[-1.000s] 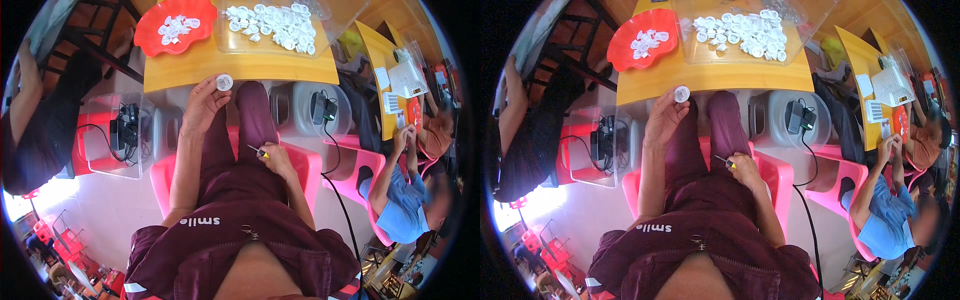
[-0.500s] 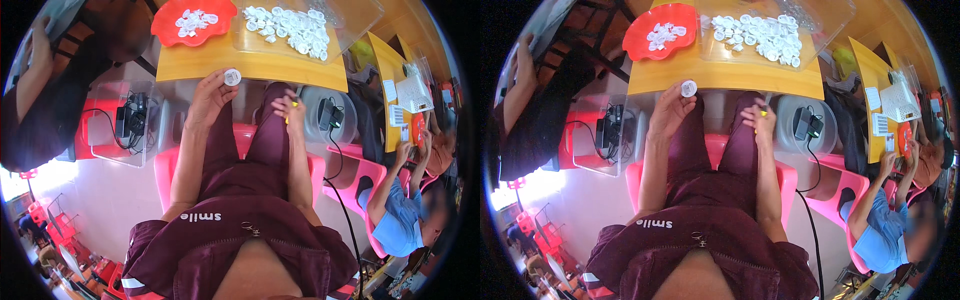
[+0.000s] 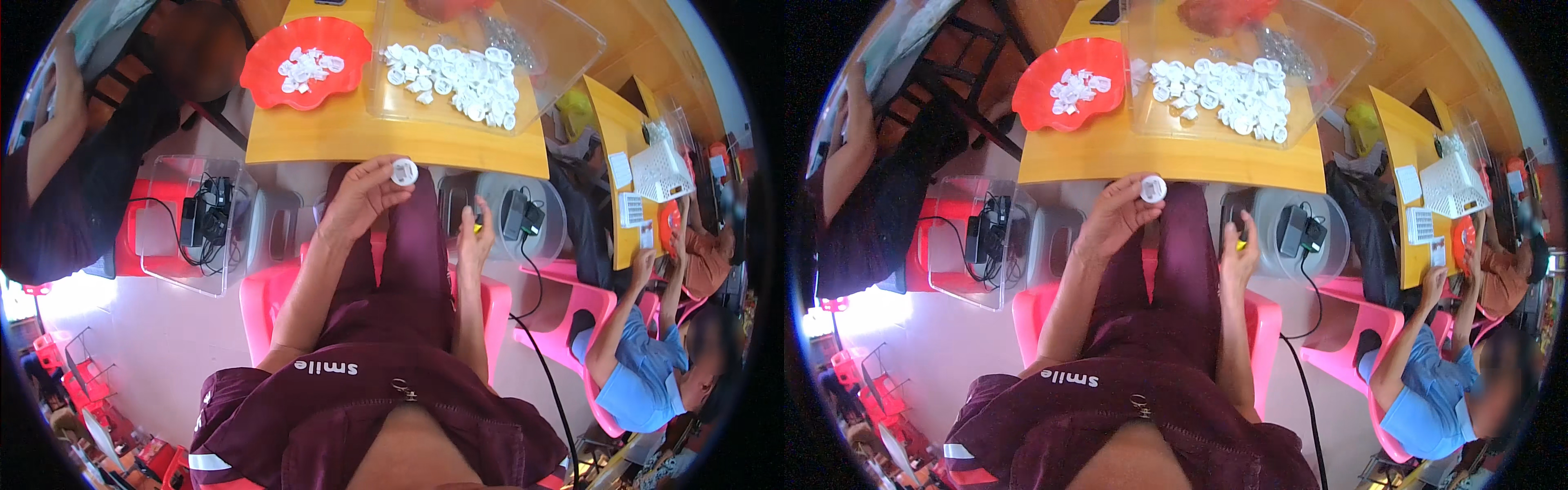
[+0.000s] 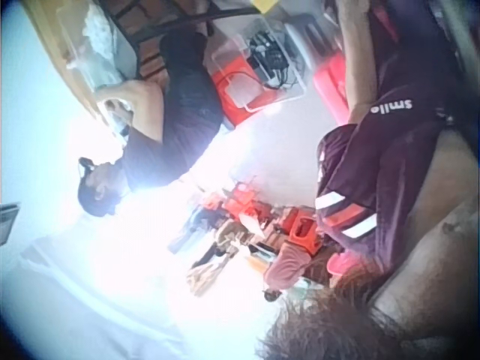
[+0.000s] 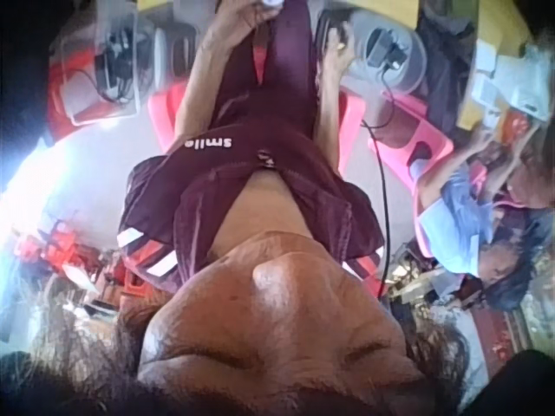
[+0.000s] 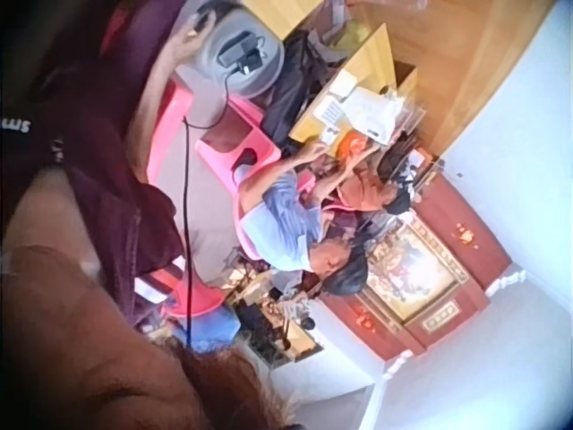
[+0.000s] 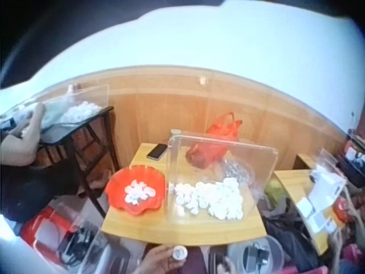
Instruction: Manually assembling small white plastic battery components at a workstation.
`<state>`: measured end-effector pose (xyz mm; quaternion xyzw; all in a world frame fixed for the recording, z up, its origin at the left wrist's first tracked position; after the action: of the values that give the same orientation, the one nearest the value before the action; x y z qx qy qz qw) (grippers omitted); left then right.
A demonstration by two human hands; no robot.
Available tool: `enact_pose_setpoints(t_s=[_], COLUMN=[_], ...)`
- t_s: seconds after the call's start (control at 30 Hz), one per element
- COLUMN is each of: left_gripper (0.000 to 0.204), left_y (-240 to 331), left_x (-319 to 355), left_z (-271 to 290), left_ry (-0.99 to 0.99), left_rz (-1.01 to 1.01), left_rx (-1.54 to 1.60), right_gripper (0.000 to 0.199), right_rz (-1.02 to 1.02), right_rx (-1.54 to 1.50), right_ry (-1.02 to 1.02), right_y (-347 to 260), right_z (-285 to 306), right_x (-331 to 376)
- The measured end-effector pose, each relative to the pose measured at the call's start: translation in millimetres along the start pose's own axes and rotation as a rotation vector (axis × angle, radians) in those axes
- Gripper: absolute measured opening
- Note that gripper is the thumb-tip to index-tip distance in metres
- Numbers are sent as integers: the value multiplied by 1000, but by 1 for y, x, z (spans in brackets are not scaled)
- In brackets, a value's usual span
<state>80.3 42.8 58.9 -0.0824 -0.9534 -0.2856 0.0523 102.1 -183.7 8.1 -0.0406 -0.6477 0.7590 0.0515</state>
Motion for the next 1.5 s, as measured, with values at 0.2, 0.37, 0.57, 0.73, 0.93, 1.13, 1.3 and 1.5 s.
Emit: enact_pose_setpoints(t_s=[0.2, 0.37, 0.57, 0.73, 0.93, 1.13, 1.3, 1.5], left_gripper=[25, 23, 22, 24, 27, 25, 21, 26], left_y=[-2, 6, 14, 16, 8, 4, 2, 1], left_x=[1, 4, 8, 7, 7, 10, 8, 5], left_z=[-17, -26, -30, -34, -45, -53, -52, -43], left_ry=[-47, -62, -34, -14, -35, -51, -104, -64], left_rz=[38, -8, -51, -61, -63, -54, 8, 103], left_rx=[84, 48, -44, -93, -111, -102, -46, -137], right_gripper=[30, 30, 34, 38, 55, 46, 47, 49], right_rz=[137, 472, 545, 491, 640, 702, 662, 619], right_rx=[-122, 187, 245, 88, 100, 165, 74, 99], right_ry=[-251, -315, -341, -278, -176, -225, -354, -509], right_y=[-88, -138, -156, -141, -165, -167, -168, -165], right_z=[-33, -40, -48, -48, -59, -57, -56, -57], right_x=[29, 30, 35, 28, 25, 19, 15, 15])
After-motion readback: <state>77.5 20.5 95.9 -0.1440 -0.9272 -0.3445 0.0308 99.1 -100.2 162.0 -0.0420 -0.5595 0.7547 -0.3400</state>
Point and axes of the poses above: each hand's wrist, its own x-axis away from the middle knuckle, its own z-axis out of the back of the hand, y = z × x, the point moved 7 cm from there along -x, towards the middle knuckle, and after that the axes turned 5 degrees about z, right-handed, at the moved point
